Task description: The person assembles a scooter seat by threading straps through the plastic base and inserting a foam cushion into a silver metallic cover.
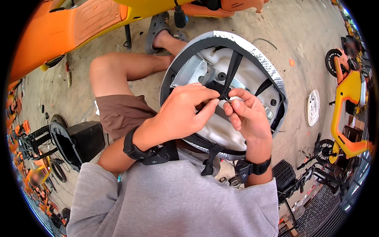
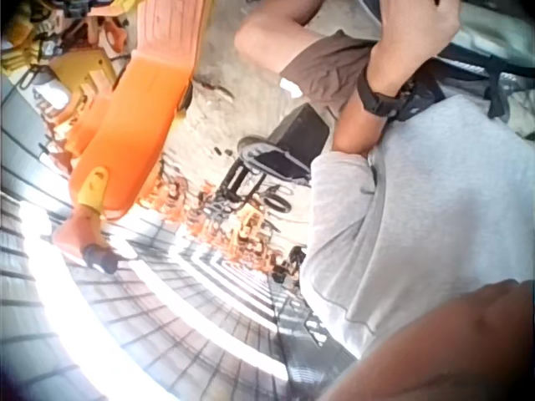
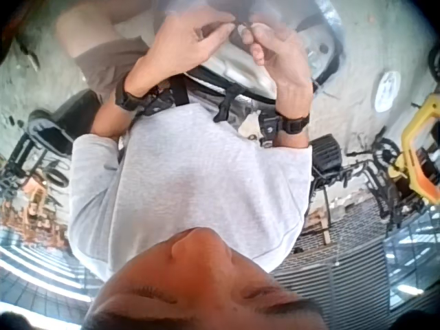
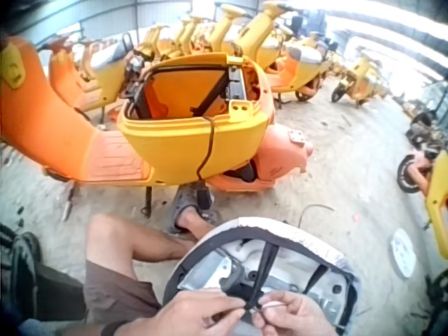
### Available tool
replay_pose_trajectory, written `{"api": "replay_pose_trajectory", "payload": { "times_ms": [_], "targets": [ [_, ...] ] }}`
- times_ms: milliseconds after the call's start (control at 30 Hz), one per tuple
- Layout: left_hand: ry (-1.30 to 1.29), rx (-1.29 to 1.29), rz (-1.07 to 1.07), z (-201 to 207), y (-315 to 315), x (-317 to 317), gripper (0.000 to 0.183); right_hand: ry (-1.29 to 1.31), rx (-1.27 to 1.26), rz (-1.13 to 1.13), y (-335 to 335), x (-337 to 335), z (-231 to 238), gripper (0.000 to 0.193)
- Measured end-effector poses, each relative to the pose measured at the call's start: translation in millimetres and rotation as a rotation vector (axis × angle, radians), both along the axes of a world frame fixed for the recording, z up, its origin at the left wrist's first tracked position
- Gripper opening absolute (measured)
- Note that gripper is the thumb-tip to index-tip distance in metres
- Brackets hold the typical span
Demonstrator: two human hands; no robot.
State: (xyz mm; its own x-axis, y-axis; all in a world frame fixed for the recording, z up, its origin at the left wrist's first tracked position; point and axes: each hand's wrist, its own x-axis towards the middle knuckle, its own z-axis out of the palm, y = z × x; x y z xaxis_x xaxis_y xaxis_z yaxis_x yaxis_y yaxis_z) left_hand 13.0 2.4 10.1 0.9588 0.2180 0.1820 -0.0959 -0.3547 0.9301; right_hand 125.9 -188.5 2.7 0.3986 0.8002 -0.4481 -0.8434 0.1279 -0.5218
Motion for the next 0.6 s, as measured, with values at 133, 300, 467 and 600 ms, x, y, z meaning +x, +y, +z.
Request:
{"api": "replay_pose_trajectory", "payload": {
  "times_ms": [133,300,467,600],
  "targets": [
    [0.186,-0.164,0.031,3.5,-0.5,-6.4,0.017,-0.634,-0.494,0.035,16.5,-10.7,35.7,0.027],
    [0.153,-0.140,0.051,1.9,-4.0,-6.2,0.016,-1.695,-0.628,0.045,19.5,-22.9,50.0,0.016],
    [0.051,-0.032,0.045,0.5,-5.5,-4.5,0.014,-1.923,-0.564,0.146,25.2,-15.7,56.4,0.013],
    [-0.073,0.074,0.066,-4.1,-7.1,-2.3,0.014,-1.920,-0.557,0.267,25.8,-11.5,57.8,0.012]
  ]
}}
